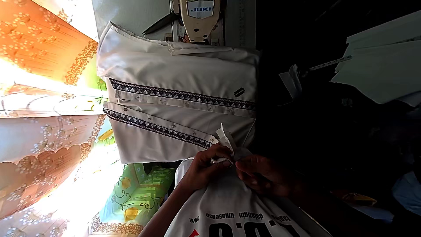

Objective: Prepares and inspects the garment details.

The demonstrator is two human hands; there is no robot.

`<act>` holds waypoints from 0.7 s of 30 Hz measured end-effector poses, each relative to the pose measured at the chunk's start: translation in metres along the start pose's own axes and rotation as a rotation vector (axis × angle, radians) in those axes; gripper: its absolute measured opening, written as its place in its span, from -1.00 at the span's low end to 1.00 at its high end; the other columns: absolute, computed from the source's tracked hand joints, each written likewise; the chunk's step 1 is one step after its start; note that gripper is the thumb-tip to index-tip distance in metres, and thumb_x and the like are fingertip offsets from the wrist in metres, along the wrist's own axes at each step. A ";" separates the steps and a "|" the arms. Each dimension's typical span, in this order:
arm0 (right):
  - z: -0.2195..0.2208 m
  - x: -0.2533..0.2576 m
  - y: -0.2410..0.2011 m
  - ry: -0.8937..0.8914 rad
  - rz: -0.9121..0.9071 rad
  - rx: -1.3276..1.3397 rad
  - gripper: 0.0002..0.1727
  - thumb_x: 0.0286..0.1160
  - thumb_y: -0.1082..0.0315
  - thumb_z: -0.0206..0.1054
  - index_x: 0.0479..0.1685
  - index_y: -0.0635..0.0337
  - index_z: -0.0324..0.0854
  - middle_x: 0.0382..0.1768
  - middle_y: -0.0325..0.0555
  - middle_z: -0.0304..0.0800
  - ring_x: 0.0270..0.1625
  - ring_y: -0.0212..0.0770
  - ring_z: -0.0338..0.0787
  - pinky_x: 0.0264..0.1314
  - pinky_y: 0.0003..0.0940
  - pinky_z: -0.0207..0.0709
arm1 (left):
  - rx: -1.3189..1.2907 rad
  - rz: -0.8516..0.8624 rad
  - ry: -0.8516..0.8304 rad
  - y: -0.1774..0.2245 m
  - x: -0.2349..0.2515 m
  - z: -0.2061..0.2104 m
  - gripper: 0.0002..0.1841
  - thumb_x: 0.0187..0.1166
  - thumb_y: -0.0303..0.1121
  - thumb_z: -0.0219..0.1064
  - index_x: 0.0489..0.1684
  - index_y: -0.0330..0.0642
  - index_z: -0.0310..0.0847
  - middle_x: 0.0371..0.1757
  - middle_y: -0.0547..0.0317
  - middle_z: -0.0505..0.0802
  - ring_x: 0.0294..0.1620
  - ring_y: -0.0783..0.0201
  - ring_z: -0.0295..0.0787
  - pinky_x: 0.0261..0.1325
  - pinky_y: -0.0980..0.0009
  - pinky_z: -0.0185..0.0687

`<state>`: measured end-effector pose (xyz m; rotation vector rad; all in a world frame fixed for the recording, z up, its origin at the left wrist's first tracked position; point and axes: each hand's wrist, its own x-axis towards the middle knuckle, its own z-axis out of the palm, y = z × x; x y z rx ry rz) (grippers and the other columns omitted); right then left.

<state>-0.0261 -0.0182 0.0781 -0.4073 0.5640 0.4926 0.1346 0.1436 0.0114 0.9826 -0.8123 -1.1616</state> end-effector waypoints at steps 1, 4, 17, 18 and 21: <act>-0.001 -0.001 0.000 -0.015 0.003 0.003 -0.64 0.82 0.07 0.10 -0.35 -0.02 0.65 -0.71 -0.56 0.39 -0.80 -0.71 0.26 -0.79 -0.81 0.16 | -0.005 0.001 0.000 0.000 0.000 0.000 -0.83 0.74 -0.38 0.24 -0.09 -0.21 0.76 0.10 0.31 0.87 0.40 0.46 0.64 0.65 0.30 0.36; -0.004 -0.001 0.001 -0.058 0.019 0.013 -0.64 0.80 0.02 0.13 -0.29 -0.02 0.68 -0.69 -0.56 0.41 -0.78 -0.72 0.28 -0.77 -0.81 0.18 | -0.017 0.004 -0.006 0.000 -0.001 -0.002 -0.80 0.76 -0.37 0.21 -0.08 -0.21 0.77 0.11 0.30 0.86 0.38 0.47 0.63 0.61 0.34 0.40; 0.003 -0.001 -0.003 -0.001 0.031 0.006 -0.62 0.82 0.05 0.11 -0.40 -0.04 0.61 -0.72 -0.56 0.35 -0.81 -0.71 0.22 -0.81 -0.81 0.13 | 0.084 0.010 -0.038 0.003 0.000 0.000 -0.76 0.78 -0.35 0.21 -0.15 -0.30 0.75 0.10 0.17 0.88 0.45 0.39 0.64 0.82 0.11 0.11; 0.002 -0.002 -0.004 -0.014 0.033 -0.001 -0.63 0.82 0.04 0.11 -0.37 -0.04 0.62 -0.71 -0.56 0.35 -0.80 -0.71 0.23 -0.80 -0.81 0.13 | 0.069 0.003 -0.040 0.004 0.000 -0.001 -0.72 0.81 -0.33 0.15 -0.12 -0.31 0.76 0.13 0.15 0.88 0.48 0.38 0.62 0.83 0.10 0.08; -0.002 -0.003 -0.005 -0.054 0.045 0.010 -0.64 0.81 0.01 0.12 -0.31 -0.03 0.64 -0.70 -0.57 0.38 -0.79 -0.71 0.27 -0.78 -0.81 0.17 | 0.016 -0.020 -0.035 0.006 0.002 -0.002 -0.62 0.87 -0.30 0.01 -0.15 -0.30 0.75 0.14 0.16 0.88 0.50 0.37 0.60 0.86 0.11 0.00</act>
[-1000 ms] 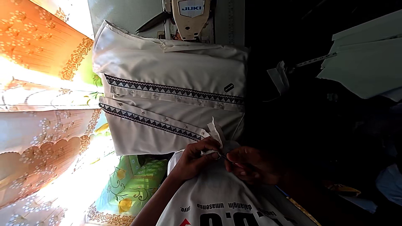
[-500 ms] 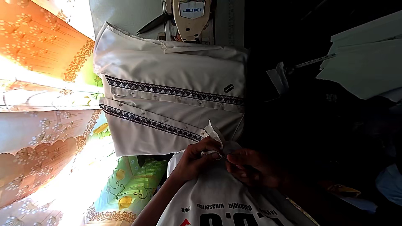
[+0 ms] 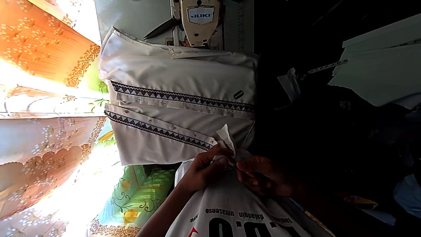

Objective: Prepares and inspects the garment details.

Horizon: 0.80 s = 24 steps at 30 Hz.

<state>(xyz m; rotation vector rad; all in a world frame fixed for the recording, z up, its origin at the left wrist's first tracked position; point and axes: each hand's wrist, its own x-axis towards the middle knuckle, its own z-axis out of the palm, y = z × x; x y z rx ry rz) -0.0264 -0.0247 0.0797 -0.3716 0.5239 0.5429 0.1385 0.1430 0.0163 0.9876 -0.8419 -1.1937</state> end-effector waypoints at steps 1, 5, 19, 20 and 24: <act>0.000 0.000 -0.001 -0.005 0.008 0.003 -0.64 0.80 0.00 0.12 -0.30 -0.03 0.64 -0.69 -0.57 0.39 -0.79 -0.71 0.27 -0.78 -0.81 0.18 | -0.004 -0.004 0.003 0.001 0.000 0.000 -0.61 0.87 -0.30 0.00 -0.16 -0.31 0.75 0.14 0.16 0.88 0.50 0.37 0.60 0.86 0.10 -0.02; 0.000 0.000 -0.003 -0.020 0.032 0.028 -0.63 0.79 -0.03 0.13 -0.29 -0.02 0.64 -0.69 -0.56 0.37 -0.79 -0.71 0.27 -0.78 -0.81 0.18 | 0.023 -0.005 -0.008 0.001 0.000 0.000 -0.61 0.87 -0.29 0.00 -0.18 -0.32 0.74 0.13 0.12 0.88 0.51 0.35 0.60 0.87 0.07 -0.06; -0.003 0.003 -0.003 -0.007 0.069 0.043 -0.62 0.81 0.00 0.10 -0.35 -0.03 0.61 -0.71 -0.56 0.35 -0.81 -0.70 0.24 -0.80 -0.80 0.17 | 0.016 -0.088 -0.024 0.003 0.000 0.001 -0.46 0.86 -0.25 -0.22 -0.18 -0.39 0.73 0.16 0.07 0.86 0.54 0.36 0.56 0.91 0.13 -0.28; -0.003 0.003 -0.003 -0.017 0.064 0.050 -0.62 0.79 -0.04 0.13 -0.32 -0.03 0.63 -0.70 -0.56 0.36 -0.80 -0.70 0.26 -0.79 -0.79 0.19 | 0.010 -0.093 -0.016 0.003 0.000 0.001 -0.46 0.86 -0.25 -0.22 -0.16 -0.39 0.74 0.17 0.08 0.86 0.54 0.37 0.56 0.91 0.13 -0.28; 0.013 -0.003 -0.005 0.284 -0.327 -0.342 -0.75 0.62 -0.04 0.36 -0.26 -0.11 0.67 -0.67 -0.64 0.45 -0.73 -0.77 0.30 -0.71 -0.84 0.16 | -0.044 -0.119 0.113 0.003 0.002 0.003 -0.55 0.88 -0.32 -0.13 -0.04 -0.31 0.76 0.11 0.26 0.90 0.42 0.48 0.65 0.84 0.18 0.05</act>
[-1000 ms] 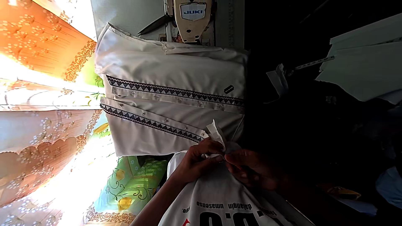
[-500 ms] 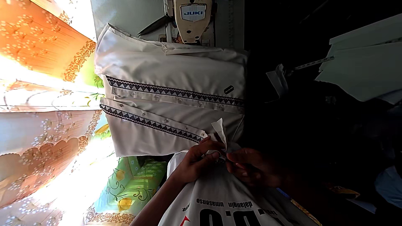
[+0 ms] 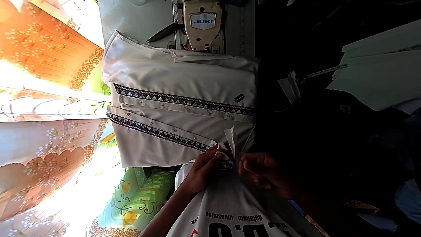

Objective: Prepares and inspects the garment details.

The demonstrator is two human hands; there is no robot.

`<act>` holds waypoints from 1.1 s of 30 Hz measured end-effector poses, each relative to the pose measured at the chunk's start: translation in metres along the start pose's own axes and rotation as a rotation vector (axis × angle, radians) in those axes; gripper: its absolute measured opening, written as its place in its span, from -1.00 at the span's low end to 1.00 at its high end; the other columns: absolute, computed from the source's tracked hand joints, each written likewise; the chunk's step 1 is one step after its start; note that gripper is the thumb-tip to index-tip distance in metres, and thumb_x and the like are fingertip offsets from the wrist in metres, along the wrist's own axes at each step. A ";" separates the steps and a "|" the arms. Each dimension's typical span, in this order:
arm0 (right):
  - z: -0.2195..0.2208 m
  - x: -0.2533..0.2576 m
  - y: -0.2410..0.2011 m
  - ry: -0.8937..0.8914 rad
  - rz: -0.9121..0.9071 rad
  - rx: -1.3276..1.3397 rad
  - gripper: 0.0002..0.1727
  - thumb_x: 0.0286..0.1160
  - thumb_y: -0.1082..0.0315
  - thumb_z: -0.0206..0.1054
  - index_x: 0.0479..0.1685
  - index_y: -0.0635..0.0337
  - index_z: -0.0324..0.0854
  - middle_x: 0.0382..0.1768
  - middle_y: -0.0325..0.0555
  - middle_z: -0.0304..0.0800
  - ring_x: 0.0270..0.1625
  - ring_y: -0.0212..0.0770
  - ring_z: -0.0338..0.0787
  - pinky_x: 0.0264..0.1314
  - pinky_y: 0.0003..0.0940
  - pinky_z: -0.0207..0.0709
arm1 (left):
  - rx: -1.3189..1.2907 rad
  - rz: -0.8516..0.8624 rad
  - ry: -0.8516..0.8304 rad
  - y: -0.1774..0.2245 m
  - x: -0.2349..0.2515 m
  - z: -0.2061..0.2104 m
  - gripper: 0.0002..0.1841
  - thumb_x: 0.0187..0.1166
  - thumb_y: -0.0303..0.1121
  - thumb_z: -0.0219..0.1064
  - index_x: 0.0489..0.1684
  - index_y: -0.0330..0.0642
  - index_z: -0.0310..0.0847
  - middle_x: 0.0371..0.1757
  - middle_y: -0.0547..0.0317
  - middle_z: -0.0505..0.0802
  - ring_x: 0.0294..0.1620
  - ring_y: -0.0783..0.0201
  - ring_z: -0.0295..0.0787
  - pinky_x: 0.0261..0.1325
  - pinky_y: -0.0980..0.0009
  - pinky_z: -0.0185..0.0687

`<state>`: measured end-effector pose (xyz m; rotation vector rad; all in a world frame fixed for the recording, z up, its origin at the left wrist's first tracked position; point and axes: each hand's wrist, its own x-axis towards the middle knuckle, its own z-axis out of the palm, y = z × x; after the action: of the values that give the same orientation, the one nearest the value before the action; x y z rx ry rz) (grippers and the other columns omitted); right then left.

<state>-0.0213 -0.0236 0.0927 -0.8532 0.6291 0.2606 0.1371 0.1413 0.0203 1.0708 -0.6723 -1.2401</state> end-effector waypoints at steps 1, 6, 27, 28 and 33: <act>0.005 0.000 0.002 0.162 -0.214 -0.234 -0.76 0.56 -0.02 0.42 -0.20 -0.08 0.65 -0.60 -0.66 0.47 -0.64 -0.81 0.31 -0.63 -0.88 0.16 | -0.007 -0.015 0.041 0.001 0.001 0.000 -0.58 0.89 -0.33 -0.11 -0.04 -0.26 0.76 0.07 0.33 0.91 0.34 0.53 0.70 0.75 0.24 0.24; 0.010 0.035 0.026 0.541 -0.755 -1.005 -0.63 0.55 0.13 0.44 0.08 0.26 0.81 -0.16 -0.01 0.81 -0.26 -0.41 0.75 -0.26 -0.62 0.61 | 0.028 -0.108 0.226 0.016 0.014 0.009 -0.67 0.83 -0.41 0.02 -0.35 -0.06 0.68 -0.40 0.57 0.76 -0.30 0.69 0.68 -0.09 0.63 0.62; -0.032 0.061 -0.013 0.196 -0.709 -1.038 -0.80 0.54 0.40 0.32 -0.08 0.36 0.76 -0.20 0.09 0.81 -0.21 -0.09 0.80 -0.13 -0.26 0.68 | 0.455 -0.169 0.513 0.031 0.050 0.032 -0.71 0.61 -0.45 0.13 -0.45 -0.22 0.79 -0.22 0.39 0.82 -0.09 0.65 0.71 0.11 0.63 0.60; -0.039 0.061 -0.022 0.122 -0.554 -0.937 -0.76 0.61 0.37 0.31 -0.01 0.41 0.72 -0.14 0.13 0.78 -0.19 -0.11 0.75 -0.09 -0.28 0.63 | 0.512 -0.167 0.505 0.028 0.053 0.034 -0.71 0.61 -0.42 0.15 -0.42 -0.25 0.80 -0.19 0.35 0.82 -0.07 0.64 0.70 0.12 0.62 0.60; -0.091 0.085 -0.046 -0.151 -0.283 -0.668 -0.77 0.54 0.36 0.39 -0.07 0.42 0.64 -0.40 -0.10 0.58 -0.39 -0.39 0.45 -0.28 -0.48 0.34 | 0.682 -0.186 0.588 0.015 0.077 0.054 -0.70 0.58 -0.33 0.19 -0.42 -0.27 0.82 -0.17 0.27 0.84 -0.06 0.62 0.72 0.09 0.60 0.61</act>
<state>0.0291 -0.1250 0.0247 -1.5338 0.2653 0.2777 0.1140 0.0521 0.0447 1.9995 -0.5448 -0.7751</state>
